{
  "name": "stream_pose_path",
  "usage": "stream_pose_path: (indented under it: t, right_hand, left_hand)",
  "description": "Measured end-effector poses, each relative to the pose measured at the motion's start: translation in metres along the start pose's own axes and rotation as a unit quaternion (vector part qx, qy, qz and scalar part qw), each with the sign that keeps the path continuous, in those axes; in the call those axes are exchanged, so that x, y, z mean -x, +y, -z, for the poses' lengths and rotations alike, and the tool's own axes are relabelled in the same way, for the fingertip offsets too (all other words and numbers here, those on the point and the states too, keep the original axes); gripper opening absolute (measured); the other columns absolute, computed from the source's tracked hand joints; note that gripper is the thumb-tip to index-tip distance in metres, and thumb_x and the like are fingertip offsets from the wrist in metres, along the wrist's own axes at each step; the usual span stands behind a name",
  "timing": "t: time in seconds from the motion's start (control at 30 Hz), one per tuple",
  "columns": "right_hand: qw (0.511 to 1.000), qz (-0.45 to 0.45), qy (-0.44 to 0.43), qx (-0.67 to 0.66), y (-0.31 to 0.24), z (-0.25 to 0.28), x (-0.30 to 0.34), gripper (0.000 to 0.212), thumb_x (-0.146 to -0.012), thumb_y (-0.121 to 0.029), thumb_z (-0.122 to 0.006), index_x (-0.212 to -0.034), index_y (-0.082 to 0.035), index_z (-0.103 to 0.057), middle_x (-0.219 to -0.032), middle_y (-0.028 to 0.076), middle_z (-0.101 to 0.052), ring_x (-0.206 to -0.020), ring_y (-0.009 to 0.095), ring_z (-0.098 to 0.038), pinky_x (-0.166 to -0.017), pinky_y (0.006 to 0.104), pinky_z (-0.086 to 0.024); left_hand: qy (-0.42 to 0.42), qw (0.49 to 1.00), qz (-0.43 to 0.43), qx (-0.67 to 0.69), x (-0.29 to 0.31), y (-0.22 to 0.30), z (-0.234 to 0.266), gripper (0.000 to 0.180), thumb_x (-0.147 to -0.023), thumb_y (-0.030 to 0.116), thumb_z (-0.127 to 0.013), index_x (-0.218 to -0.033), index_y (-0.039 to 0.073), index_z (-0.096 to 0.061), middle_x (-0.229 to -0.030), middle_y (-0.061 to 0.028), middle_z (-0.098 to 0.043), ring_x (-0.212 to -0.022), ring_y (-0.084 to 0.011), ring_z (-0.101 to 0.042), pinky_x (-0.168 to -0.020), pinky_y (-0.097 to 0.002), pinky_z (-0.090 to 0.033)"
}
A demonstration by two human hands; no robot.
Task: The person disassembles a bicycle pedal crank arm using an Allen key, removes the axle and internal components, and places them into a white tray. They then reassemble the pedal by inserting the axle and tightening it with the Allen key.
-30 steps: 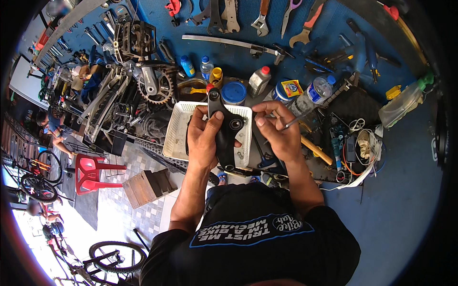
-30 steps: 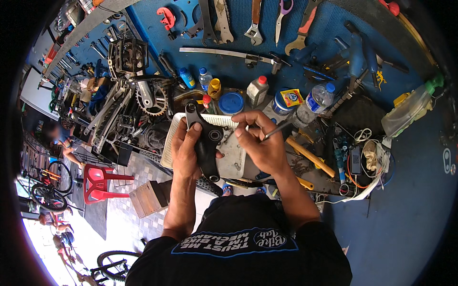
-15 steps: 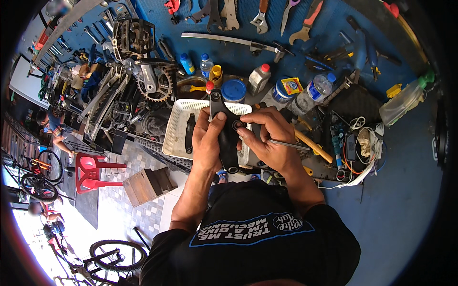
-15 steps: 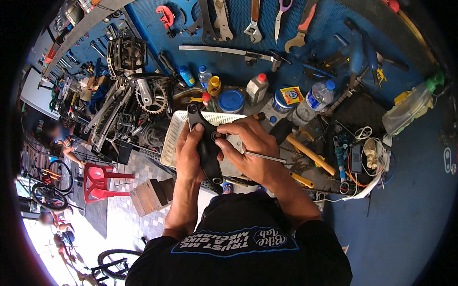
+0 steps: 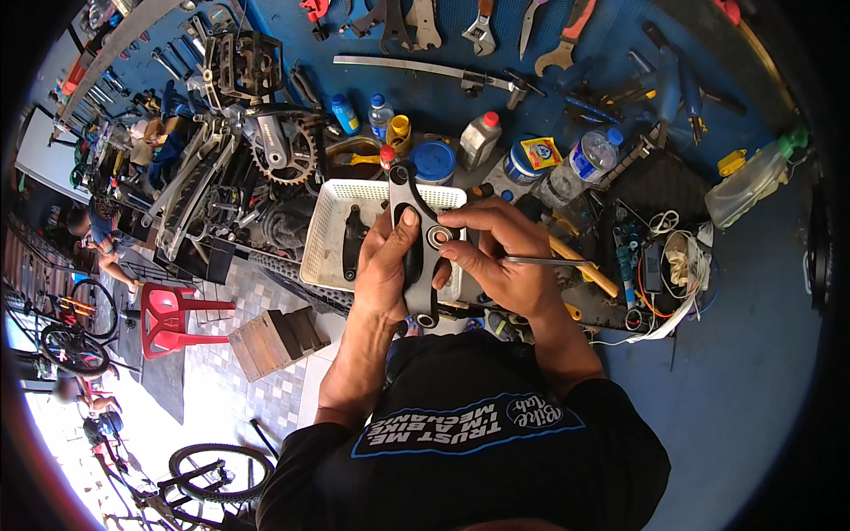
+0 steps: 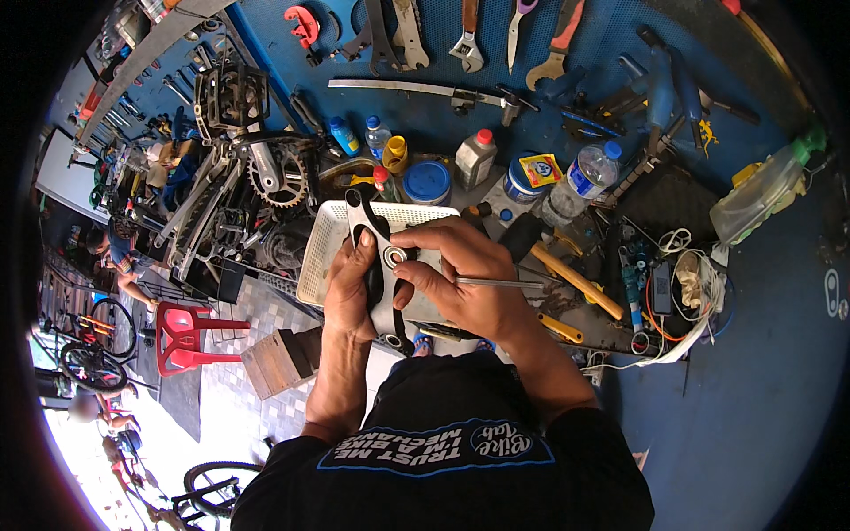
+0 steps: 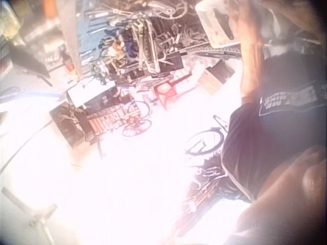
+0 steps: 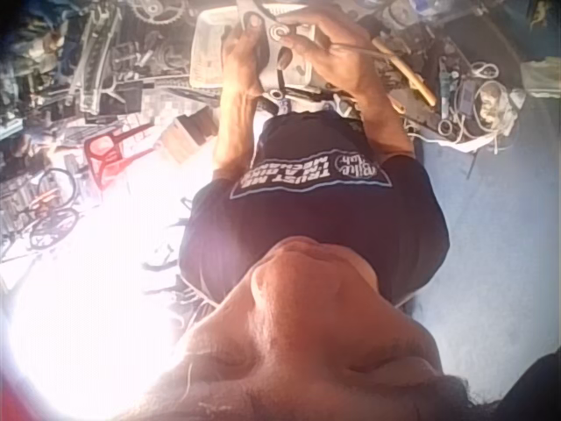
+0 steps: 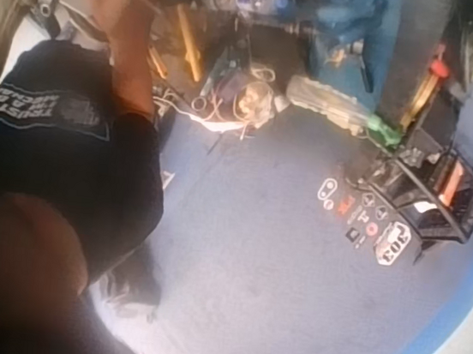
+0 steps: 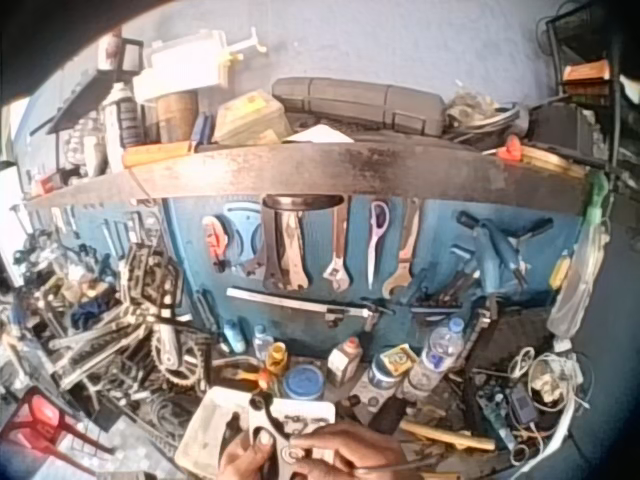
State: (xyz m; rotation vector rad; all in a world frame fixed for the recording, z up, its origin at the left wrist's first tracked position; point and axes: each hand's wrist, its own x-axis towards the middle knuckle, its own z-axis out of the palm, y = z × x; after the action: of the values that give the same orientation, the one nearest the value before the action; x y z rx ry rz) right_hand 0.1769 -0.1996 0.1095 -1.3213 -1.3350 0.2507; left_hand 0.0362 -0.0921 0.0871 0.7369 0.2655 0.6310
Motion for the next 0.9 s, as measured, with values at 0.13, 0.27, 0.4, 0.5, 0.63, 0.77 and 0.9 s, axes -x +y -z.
stream_pose_path:
  t: [0.13, 0.27, 0.4, 0.5, 0.63, 0.77, 0.9]
  right_hand:
    - [1.000, 0.006, -0.009, -0.009, 0.001, 0.000, -0.001, 0.026, -0.091, -0.008, -0.081, -0.116, -0.005, -0.074, -0.104, 0.008, -0.072, -0.057, 0.002, -0.053, -0.050, 0.0218, -0.040]
    - [0.983, -0.067, -0.023, -0.166, 0.012, 0.003, 0.008, 0.027, -0.093, -0.003, -0.078, -0.118, 0.000, -0.069, -0.105, 0.008, -0.072, -0.062, 0.002, -0.057, -0.050, 0.0209, -0.041]
    - [0.911, -0.174, -0.006, -0.374, 0.004, 0.003, 0.003, 0.034, -0.093, 0.002, -0.075, -0.123, -0.001, -0.058, -0.104, 0.009, -0.071, -0.064, 0.002, -0.055, -0.050, 0.0207, -0.039]
    - [0.844, -0.271, -0.018, -0.463, -0.002, 0.010, -0.004, 0.041, -0.093, 0.001, -0.075, -0.125, -0.005, -0.051, -0.102, 0.011, -0.070, -0.062, 0.001, -0.050, -0.048, 0.0200, -0.034]
    - [0.787, -0.290, -0.053, -0.542, 0.009, 0.016, -0.002, 0.045, -0.091, -0.004, -0.078, -0.125, -0.007, -0.049, -0.101, 0.010, -0.069, -0.055, 0.001, -0.044, -0.046, 0.0190, -0.026]
    - [0.778, -0.296, -0.037, -0.553, 0.009, 0.014, -0.001, 0.046, -0.091, -0.005, -0.079, -0.125, -0.007, -0.048, -0.100, 0.010, -0.069, -0.052, 0.001, -0.041, -0.045, 0.0196, -0.025]
    - [0.797, -0.296, -0.032, -0.526, 0.008, 0.014, -0.002, 0.045, -0.091, -0.005, -0.079, -0.123, -0.008, -0.048, -0.100, 0.010, -0.070, -0.053, 0.002, -0.041, -0.046, 0.0203, -0.027]
  left_hand:
    - [-0.009, 1.000, 0.000, 0.015, -0.001, -0.004, 0.005, 0.041, -0.107, 0.031, -0.059, -0.132, 0.000, -0.053, -0.100, -0.0106, -0.066, -0.076, -0.0174, -0.064, -0.049, -0.0289, -0.051]
    - [0.000, 1.000, -0.009, -0.009, 0.000, -0.002, -0.005, 0.043, -0.106, 0.031, -0.060, -0.135, 0.001, -0.051, -0.100, -0.0108, -0.066, -0.076, -0.0170, -0.065, -0.049, -0.0293, -0.051]
    - [0.011, 0.999, 0.030, 0.030, 0.007, 0.006, -0.020, 0.042, -0.107, 0.029, -0.058, -0.138, 0.003, -0.048, -0.100, -0.0114, -0.067, -0.075, -0.0169, -0.066, -0.047, -0.0309, -0.054]
    - [0.029, 0.998, 0.037, 0.028, 0.007, 0.008, -0.023, 0.041, -0.106, 0.029, -0.060, -0.136, 0.003, -0.047, -0.100, -0.0116, -0.067, -0.073, -0.0170, -0.067, -0.047, -0.0313, -0.055]
    - [0.028, 0.999, 0.016, 0.005, 0.008, 0.006, -0.026, 0.038, -0.108, 0.031, -0.056, -0.132, 0.002, -0.054, -0.105, -0.0132, -0.069, -0.076, -0.0198, -0.069, -0.042, -0.0312, -0.053]
    - [0.030, 0.999, 0.027, -0.001, 0.008, 0.006, -0.025, 0.039, -0.109, 0.031, -0.054, -0.133, 0.002, -0.053, -0.106, -0.0140, -0.069, -0.076, -0.0214, -0.070, -0.043, -0.0314, -0.053]
    - [0.026, 0.999, 0.031, 0.013, 0.007, 0.008, -0.029, 0.040, -0.108, 0.031, -0.055, -0.134, 0.001, -0.050, -0.104, -0.0139, -0.068, -0.075, -0.0204, -0.069, -0.044, -0.0311, -0.054]
